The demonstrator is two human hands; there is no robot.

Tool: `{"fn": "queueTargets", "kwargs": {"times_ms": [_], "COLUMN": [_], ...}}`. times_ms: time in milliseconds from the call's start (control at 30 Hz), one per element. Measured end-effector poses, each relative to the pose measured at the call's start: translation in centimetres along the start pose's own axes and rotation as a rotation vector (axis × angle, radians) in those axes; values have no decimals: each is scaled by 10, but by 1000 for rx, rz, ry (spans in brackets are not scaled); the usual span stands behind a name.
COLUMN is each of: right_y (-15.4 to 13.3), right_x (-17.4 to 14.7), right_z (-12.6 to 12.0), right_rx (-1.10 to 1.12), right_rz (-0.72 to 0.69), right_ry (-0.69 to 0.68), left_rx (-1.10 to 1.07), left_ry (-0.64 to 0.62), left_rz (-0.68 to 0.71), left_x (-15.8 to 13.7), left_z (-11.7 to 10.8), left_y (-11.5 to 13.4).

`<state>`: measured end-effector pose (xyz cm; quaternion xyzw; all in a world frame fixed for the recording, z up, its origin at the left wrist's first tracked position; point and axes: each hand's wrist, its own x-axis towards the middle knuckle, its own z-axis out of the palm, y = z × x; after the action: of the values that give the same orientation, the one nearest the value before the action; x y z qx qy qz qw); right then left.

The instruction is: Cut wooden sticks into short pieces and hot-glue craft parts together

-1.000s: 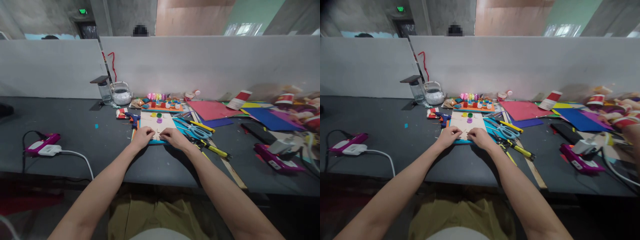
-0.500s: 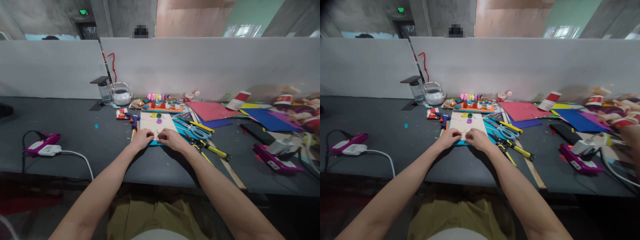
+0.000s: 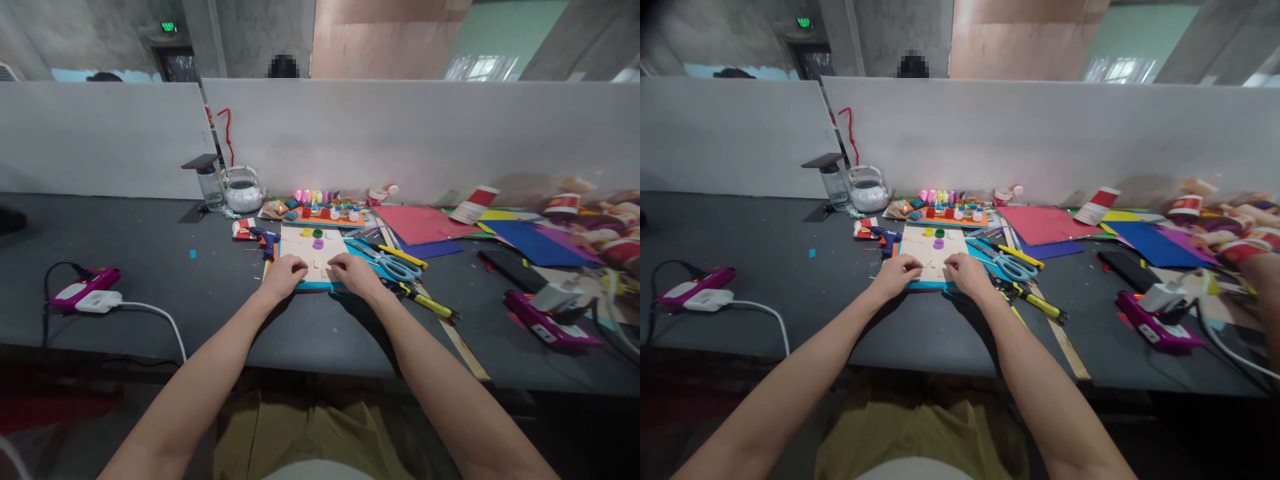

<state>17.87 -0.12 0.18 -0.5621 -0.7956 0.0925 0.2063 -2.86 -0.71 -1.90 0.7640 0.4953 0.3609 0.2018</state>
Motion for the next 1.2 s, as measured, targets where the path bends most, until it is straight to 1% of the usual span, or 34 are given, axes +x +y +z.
{"fn": "queueTargets", "kwargs": {"times_ms": [100, 200, 333, 433, 633, 767, 867, 933, 1000, 1133, 1200], "right_y": [0, -1, -4, -8, -11, -9, -8, -7, -7, -4, -4], "right_x": [0, -1, -2, -1, 0, 0, 0, 1, 2, 5, 6], "right_z": [-2, -2, -1, 0, 0, 0, 0, -1, -3, -10, -13], "right_rx": [-8, -22, -41, -54, -58, -38, 3, 45, 89, 142, 189], "right_rz": [27, 38, -36, -77, -52, -29, -38, -27, 2, 74, 101], "right_ry": [12, 9, -58, -97, -84, -30, -16, 29, 117, 313, 415], "left_rx": [-21, -35, -72, -107, -223, -325, -391, -419, -407, -227, -161], "left_ry": [99, 167, 224, 229, 206, 211, 150, 89, 68, 184, 188], "left_rz": [-11, -15, -29, -48, -118, -180, -187, -178, -157, -104, -59], "left_x": [1, 2, 1, 0, 3, 13, 21, 24, 24, 15, 12], "left_z": [-3, -4, -4, -4, -4, -13, -23, -28, -31, -30, -31], "left_y": [3, 5, 7, 9, 7, 7, 10, 11, 10, 4, 2]}}
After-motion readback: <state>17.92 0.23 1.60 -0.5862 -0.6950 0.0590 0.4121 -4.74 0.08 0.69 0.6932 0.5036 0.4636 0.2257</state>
